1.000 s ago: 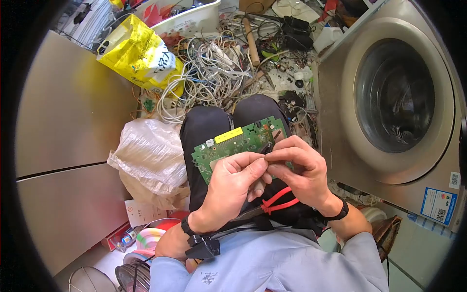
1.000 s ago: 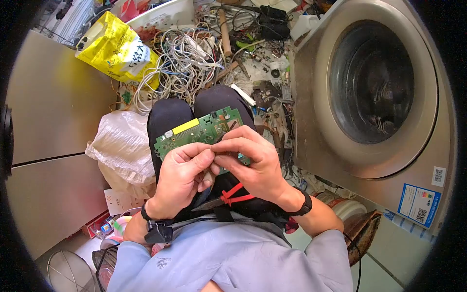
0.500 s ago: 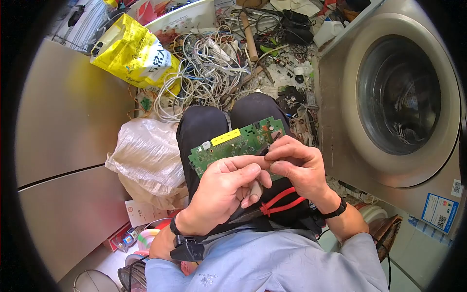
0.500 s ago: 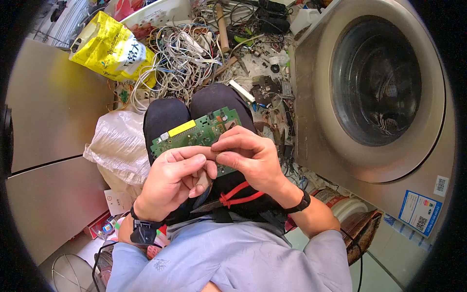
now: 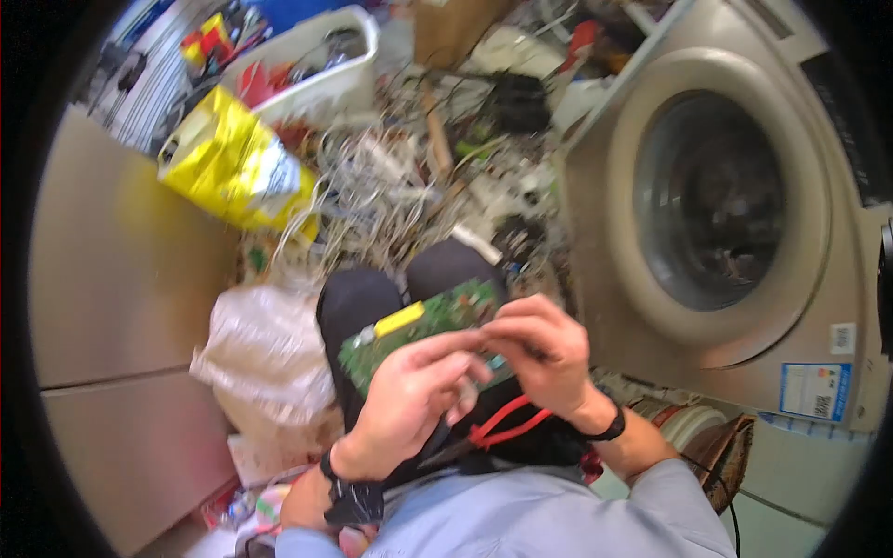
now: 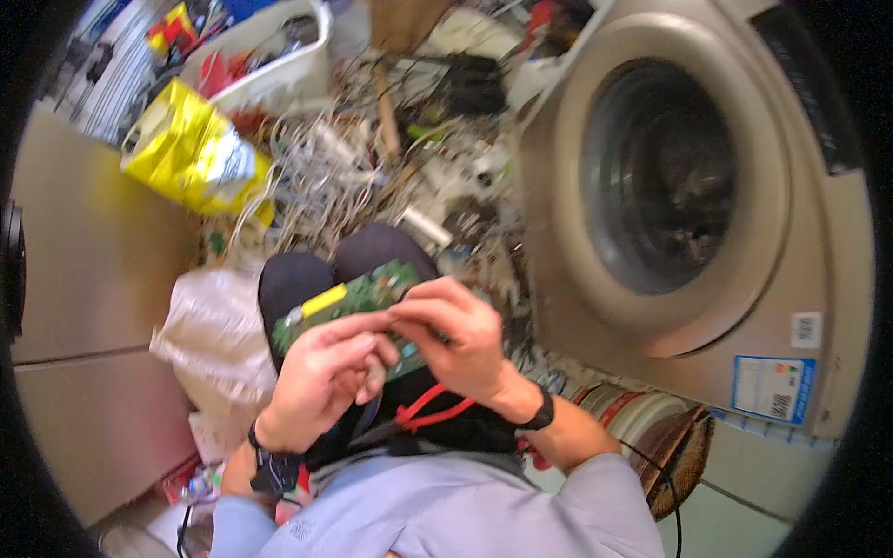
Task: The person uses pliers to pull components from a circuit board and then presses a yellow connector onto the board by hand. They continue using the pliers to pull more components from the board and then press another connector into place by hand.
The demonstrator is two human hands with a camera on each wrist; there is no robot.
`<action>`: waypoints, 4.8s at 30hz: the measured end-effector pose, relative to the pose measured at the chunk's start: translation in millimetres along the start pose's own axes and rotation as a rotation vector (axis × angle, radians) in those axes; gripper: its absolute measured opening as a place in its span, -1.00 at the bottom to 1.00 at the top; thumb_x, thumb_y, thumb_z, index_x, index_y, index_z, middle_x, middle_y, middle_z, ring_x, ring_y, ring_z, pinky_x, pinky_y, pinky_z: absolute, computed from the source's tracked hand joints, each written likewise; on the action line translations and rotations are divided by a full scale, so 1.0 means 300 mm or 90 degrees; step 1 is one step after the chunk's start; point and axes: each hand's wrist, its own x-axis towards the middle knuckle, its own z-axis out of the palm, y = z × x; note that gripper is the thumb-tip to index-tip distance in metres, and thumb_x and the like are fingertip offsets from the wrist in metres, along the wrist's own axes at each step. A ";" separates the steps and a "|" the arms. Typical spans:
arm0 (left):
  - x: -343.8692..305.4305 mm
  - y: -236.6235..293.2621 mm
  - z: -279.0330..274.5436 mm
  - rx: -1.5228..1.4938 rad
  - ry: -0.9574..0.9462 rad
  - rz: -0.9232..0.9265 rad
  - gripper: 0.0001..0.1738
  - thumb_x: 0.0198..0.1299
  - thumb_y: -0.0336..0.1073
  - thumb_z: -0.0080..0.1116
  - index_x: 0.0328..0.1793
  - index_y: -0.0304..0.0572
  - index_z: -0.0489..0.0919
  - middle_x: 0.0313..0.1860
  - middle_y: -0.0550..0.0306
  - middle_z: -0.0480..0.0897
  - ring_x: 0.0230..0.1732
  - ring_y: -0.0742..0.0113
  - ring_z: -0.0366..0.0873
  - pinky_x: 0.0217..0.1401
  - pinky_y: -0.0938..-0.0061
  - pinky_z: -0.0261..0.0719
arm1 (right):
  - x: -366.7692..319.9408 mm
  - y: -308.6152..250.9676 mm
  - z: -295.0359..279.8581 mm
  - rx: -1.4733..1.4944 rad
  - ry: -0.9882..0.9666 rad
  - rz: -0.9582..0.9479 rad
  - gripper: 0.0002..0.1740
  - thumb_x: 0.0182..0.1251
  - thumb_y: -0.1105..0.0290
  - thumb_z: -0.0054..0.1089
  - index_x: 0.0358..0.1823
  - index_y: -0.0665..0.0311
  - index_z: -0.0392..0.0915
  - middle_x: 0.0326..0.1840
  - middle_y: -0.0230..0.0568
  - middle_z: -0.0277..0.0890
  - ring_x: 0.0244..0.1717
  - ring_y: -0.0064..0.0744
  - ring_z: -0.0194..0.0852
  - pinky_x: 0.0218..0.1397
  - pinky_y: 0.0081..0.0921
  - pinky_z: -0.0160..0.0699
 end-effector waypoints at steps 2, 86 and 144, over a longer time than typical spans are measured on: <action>0.005 -0.006 0.016 0.076 0.029 0.048 -0.57 0.55 -0.32 0.15 0.42 -0.42 0.58 -0.09 0.04 0.76 -0.35 0.44 0.66 -0.38 0.59 0.57 | 0.023 -0.009 -0.023 0.016 0.009 0.017 -0.78 0.24 0.61 0.53 -0.09 0.28 0.82 -0.12 -0.19 0.71 -0.27 -0.39 0.70 -0.23 -0.51 0.65; 0.568 0.487 -0.278 0.726 -0.011 0.229 -0.72 0.44 -0.20 0.31 0.02 -0.31 0.76 -0.29 0.30 0.74 -0.25 0.53 0.62 -0.12 0.53 0.58 | 0.822 0.243 0.086 -0.320 -0.395 -0.210 -0.82 0.32 0.36 0.41 -0.19 0.32 0.67 -0.28 0.03 0.65 -0.21 0.15 0.65 -0.11 -0.10 0.66; 0.107 0.065 -0.175 1.033 0.202 0.361 -0.31 -0.09 0.02 0.73 -0.02 -0.30 0.62 -0.23 -0.15 0.72 -0.15 -0.16 0.71 -0.06 0.08 0.63 | -0.193 -0.096 -0.033 -0.257 -0.442 -0.170 -0.36 -0.22 0.30 0.61 0.00 0.32 0.66 0.13 -0.14 0.58 0.21 -0.13 0.53 0.25 -0.13 0.45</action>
